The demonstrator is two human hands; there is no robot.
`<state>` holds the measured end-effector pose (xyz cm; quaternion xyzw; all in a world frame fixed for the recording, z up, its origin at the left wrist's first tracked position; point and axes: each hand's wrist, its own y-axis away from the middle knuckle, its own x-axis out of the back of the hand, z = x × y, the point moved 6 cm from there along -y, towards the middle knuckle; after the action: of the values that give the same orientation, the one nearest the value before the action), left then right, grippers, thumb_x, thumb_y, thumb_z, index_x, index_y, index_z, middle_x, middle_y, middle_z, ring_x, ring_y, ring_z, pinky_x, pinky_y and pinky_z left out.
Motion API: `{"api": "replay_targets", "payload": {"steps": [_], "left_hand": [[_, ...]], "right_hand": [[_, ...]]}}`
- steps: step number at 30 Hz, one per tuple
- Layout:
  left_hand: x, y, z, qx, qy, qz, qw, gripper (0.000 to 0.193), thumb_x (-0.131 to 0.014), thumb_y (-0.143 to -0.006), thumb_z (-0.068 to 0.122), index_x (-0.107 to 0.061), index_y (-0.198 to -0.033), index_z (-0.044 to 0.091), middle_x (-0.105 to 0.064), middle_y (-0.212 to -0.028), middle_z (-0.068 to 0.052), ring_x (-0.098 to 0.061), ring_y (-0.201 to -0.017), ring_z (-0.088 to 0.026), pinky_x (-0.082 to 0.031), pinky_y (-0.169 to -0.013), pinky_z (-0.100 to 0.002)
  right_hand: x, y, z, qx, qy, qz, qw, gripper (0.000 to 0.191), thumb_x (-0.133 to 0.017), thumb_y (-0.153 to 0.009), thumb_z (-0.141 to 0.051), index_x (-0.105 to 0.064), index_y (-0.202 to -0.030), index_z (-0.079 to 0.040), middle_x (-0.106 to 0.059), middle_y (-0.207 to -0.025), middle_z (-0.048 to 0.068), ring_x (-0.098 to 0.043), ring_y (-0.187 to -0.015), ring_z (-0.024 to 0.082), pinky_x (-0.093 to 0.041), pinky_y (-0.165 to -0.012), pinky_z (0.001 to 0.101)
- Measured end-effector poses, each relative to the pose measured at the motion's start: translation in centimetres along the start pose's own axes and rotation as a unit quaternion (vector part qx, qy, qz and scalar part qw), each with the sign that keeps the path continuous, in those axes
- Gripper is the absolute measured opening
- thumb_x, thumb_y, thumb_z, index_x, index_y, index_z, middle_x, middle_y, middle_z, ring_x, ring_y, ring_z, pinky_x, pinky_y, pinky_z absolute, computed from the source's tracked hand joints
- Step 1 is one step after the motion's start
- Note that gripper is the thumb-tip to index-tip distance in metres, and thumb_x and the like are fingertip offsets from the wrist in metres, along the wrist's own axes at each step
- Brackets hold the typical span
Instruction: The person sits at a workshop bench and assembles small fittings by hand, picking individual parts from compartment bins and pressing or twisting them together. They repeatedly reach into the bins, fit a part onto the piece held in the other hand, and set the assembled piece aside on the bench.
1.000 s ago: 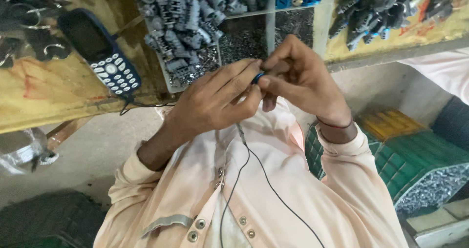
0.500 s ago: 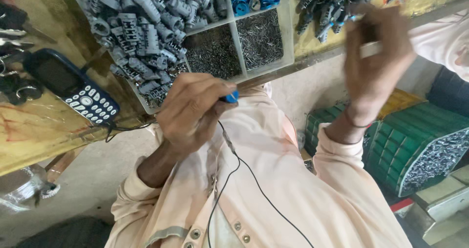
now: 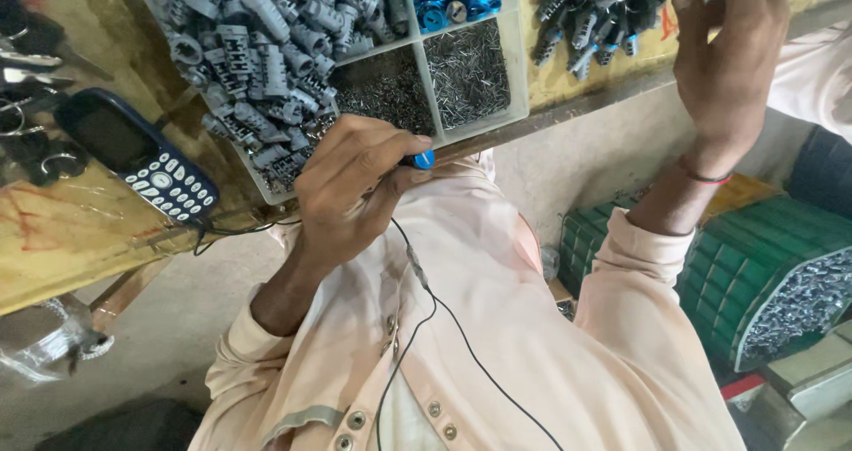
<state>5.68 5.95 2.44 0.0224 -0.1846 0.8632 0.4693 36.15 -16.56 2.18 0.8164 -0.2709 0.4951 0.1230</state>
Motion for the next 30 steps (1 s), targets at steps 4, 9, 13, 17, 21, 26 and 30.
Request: {"api": "replay_targets", "payload": {"steps": [4, 9, 13, 17, 21, 26, 30], "left_hand": [[-0.2, 0.0, -0.1, 0.006, 0.003, -0.006, 1.000, 0.037, -0.085, -0.084, -0.007, -0.071, -0.116, 0.004, -0.071, -0.105, -0.007, -0.066, -0.098, -0.024, -0.055, -0.084, -0.035], [-0.2, 0.0, 0.0, 0.003, -0.003, -0.006, 1.000, 0.036, -0.086, -0.084, -0.006, -0.071, -0.116, 0.005, -0.071, -0.105, -0.006, -0.066, -0.098, -0.024, -0.055, -0.082, -0.034], [-0.2, -0.1, 0.0, 0.003, 0.000, -0.010, 1.000, 0.035, -0.086, -0.086, -0.005, -0.071, -0.116, 0.005, -0.072, -0.105, -0.006, -0.066, -0.098, -0.023, -0.056, -0.084, -0.035], [-0.3, 0.0, -0.1, 0.004, 0.002, -0.011, 1.000, 0.033, -0.085, -0.087, -0.005, -0.071, -0.116, 0.005, -0.072, -0.105, -0.006, -0.066, -0.098, -0.023, -0.056, -0.081, -0.033], [-0.3, 0.1, -0.2, -0.002, 0.004, -0.014, 1.000, 0.034, -0.086, -0.088, -0.004, -0.070, -0.117, 0.005, -0.072, -0.105, -0.005, -0.066, -0.098, -0.023, -0.056, -0.086, -0.036], [-0.4, 0.0, -0.2, -0.001, -0.004, -0.024, 1.000, 0.034, -0.086, -0.087, -0.005, -0.070, -0.116, 0.004, -0.071, -0.102, -0.006, -0.066, -0.098, -0.023, -0.056, -0.085, -0.036], [-0.4, -0.2, -0.1, -0.009, -0.001, -0.026, 1.000, 0.035, -0.086, -0.086, -0.004, -0.069, -0.116, 0.003, -0.070, -0.104, -0.007, -0.067, -0.099, -0.025, -0.056, -0.086, -0.037]], "right_hand": [[-0.2, -0.1, 0.1, 0.039, 0.001, -0.036, 0.999, 0.024, -0.065, -0.104, 0.017, -0.056, -0.125, 0.010, -0.057, -0.122, 0.024, -0.066, -0.088, 0.028, -0.052, -0.071, 0.0351], [0.0, 0.0, 0.7, 0.011, 0.045, 0.009, 0.999, 0.016, -0.058, -0.110, 0.014, -0.052, -0.120, 0.003, -0.057, -0.105, 0.009, -0.058, -0.081, 0.029, -0.046, -0.075, 0.0362], [0.0, -0.1, -1.3, 0.055, -0.003, -0.025, 0.998, 0.027, -0.068, -0.103, 0.016, -0.055, -0.123, 0.006, -0.062, -0.111, 0.018, -0.065, -0.088, 0.031, -0.048, -0.073, 0.0351], [0.4, -0.8, -3.3, 0.049, 0.074, -0.029, 0.996, 0.026, -0.079, -0.104, 0.013, -0.057, -0.116, 0.009, -0.063, -0.109, 0.027, -0.062, -0.077, 0.028, -0.044, -0.065, 0.0357], [0.2, -0.9, -2.9, -0.088, -0.144, -0.007, 0.986, 0.022, -0.068, -0.112, 0.003, -0.052, -0.126, 0.006, -0.067, -0.097, 0.010, -0.058, -0.070, 0.015, -0.042, -0.060, 0.0289], [-0.9, -0.4, -0.9, -0.132, -0.302, -0.029, 0.944, 0.014, -0.056, -0.121, -0.008, -0.059, -0.126, 0.004, -0.067, -0.090, 0.009, -0.071, -0.078, 0.018, -0.048, -0.056, 0.0249], [-0.5, -0.4, 0.0, -0.032, -0.195, -0.052, 0.979, 0.015, -0.065, -0.120, -0.007, -0.064, -0.123, 0.008, -0.068, -0.102, 0.018, -0.071, -0.084, 0.021, -0.053, -0.064, 0.0301]]}}
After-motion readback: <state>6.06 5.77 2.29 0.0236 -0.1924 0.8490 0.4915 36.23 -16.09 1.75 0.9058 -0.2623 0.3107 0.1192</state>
